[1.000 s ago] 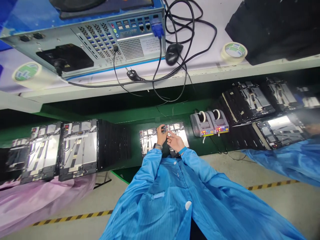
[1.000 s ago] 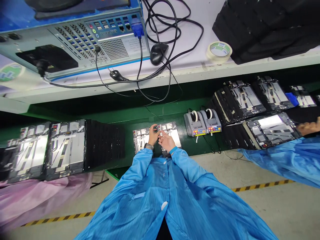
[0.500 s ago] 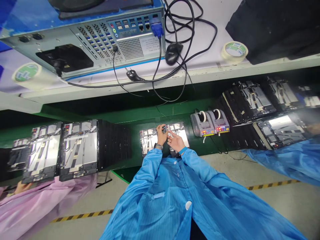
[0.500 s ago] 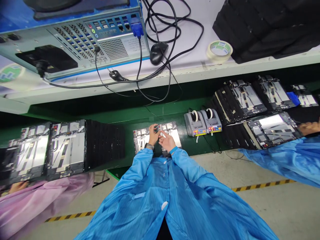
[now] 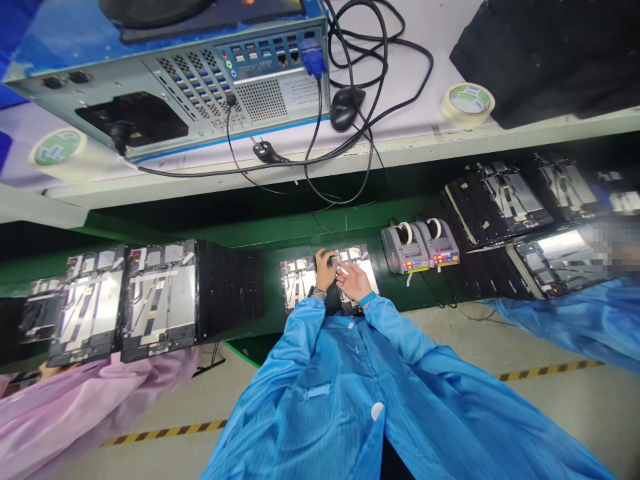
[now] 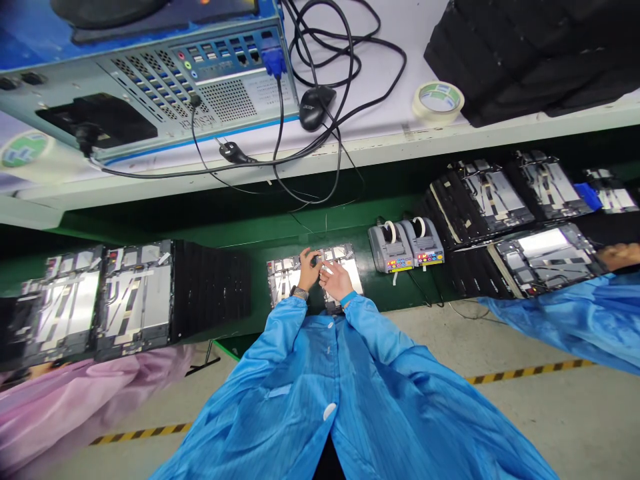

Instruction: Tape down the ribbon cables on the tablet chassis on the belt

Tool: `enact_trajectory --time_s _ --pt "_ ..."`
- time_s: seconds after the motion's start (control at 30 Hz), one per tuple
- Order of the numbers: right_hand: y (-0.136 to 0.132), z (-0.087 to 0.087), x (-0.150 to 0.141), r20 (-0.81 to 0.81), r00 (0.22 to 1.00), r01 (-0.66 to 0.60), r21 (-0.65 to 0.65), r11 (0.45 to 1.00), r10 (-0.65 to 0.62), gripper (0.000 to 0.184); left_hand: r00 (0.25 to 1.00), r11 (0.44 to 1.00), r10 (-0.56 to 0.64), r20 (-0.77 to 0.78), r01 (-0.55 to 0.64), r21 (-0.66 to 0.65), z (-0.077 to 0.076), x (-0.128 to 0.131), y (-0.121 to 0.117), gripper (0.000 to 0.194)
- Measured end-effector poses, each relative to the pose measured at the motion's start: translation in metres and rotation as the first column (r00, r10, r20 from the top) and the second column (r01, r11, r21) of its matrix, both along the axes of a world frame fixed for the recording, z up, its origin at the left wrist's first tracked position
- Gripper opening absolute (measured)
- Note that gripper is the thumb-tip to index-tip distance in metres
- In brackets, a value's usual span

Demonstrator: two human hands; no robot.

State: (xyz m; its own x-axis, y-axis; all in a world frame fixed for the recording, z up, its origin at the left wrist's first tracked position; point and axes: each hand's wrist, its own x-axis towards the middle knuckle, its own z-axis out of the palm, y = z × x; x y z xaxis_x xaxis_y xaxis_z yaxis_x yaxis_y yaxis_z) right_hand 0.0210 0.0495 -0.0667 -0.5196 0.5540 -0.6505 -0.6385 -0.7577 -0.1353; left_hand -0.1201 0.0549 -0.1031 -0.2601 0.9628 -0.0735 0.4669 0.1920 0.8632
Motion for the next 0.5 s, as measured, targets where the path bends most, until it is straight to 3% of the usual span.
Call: enact_trajectory --time_s 0.2,0.27,0.33,0.4,0.43,0.5 --pt "0.008 0.0 0.003 0.02 1.0 -0.011 0.0 1.0 0.011 0.033 0.996 0.999 -0.03 -0.088 0.028 -0.018 -0.002 -0.002 0.0 0.026" --pt "0.008 0.0 0.007 0.094 0.993 -0.078 0.019 0.997 0.076 0.033 0.993 0.999 -0.038 -0.113 0.034 -0.039 0.0 -0.003 0.0 0.026" --pt "0.006 0.001 0.011 0.25 0.947 -0.222 0.063 0.973 0.2 0.035 0.991 0.998 -0.049 -0.126 0.043 -0.055 0.002 -0.004 0.001 0.026" --pt "0.004 0.004 0.015 0.536 0.8 -0.411 0.164 0.897 0.269 0.038 0.989 0.996 -0.06 -0.134 0.051 -0.073 0.004 -0.005 0.002 0.027" --pt "0.004 0.007 0.017 0.699 0.675 -0.522 0.228 0.822 0.236 0.04 0.988 0.995 -0.065 -0.137 0.055 -0.079 0.005 -0.006 0.002 0.027" --pt "0.008 0.013 0.02 0.926 0.378 -0.756 0.299 0.582 0.015 0.044 0.987 0.995 -0.071 -0.145 0.06 -0.081 0.006 -0.006 0.002 0.027"
